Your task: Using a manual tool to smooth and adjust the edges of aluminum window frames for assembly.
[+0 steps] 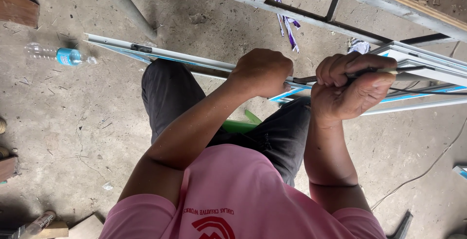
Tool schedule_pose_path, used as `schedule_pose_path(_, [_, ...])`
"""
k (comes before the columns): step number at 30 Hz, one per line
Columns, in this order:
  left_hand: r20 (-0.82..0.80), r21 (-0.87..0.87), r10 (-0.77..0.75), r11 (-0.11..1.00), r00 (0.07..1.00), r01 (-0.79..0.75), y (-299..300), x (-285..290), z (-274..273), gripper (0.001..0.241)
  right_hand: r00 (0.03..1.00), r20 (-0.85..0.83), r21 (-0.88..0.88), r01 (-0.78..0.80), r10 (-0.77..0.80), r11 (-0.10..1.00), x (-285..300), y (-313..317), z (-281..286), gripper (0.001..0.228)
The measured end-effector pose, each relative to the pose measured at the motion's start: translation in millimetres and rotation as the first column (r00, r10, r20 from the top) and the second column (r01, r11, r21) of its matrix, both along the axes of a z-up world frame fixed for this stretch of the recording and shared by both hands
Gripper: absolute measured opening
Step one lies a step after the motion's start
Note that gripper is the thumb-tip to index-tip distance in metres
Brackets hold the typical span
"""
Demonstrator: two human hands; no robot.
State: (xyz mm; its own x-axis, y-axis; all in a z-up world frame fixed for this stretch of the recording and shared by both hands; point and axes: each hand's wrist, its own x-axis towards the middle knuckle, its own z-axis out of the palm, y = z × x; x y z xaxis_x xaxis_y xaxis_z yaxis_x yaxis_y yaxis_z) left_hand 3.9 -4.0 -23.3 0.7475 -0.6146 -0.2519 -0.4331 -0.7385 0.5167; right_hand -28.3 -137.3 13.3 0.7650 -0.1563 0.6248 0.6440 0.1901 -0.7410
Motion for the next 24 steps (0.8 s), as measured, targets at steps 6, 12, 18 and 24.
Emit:
schedule_pose_path(6, [-0.014,0.005,0.004,1.0,1.0,-0.003,1.6,2.0,4.7,0.032,1.0,0.019,0.0,0.018,-0.018,1.0,3.6,2.7,1.6,0.038])
schedule_pose_path(12, [-0.025,0.025,-0.003,1.0,1.0,0.004,0.0,1.6,3.6,0.033,0.998,0.002,-0.008,0.062,-0.062,0.998,1.7,8.2,9.5,0.04])
schedule_pose_path(18, [0.0,0.01,-0.013,1.0,1.0,0.013,0.4,2.4,2.8,0.03,0.998,-0.007,0.001,0.059,-0.059,0.998,1.6,7.2,8.7,0.04])
schedule_pose_path(24, [0.012,0.011,-0.007,1.0,1.0,0.007,0.3,2.1,2.2,0.029,0.996,-0.038,0.026,0.086,-0.085,0.996,1.6,9.1,10.4,0.042])
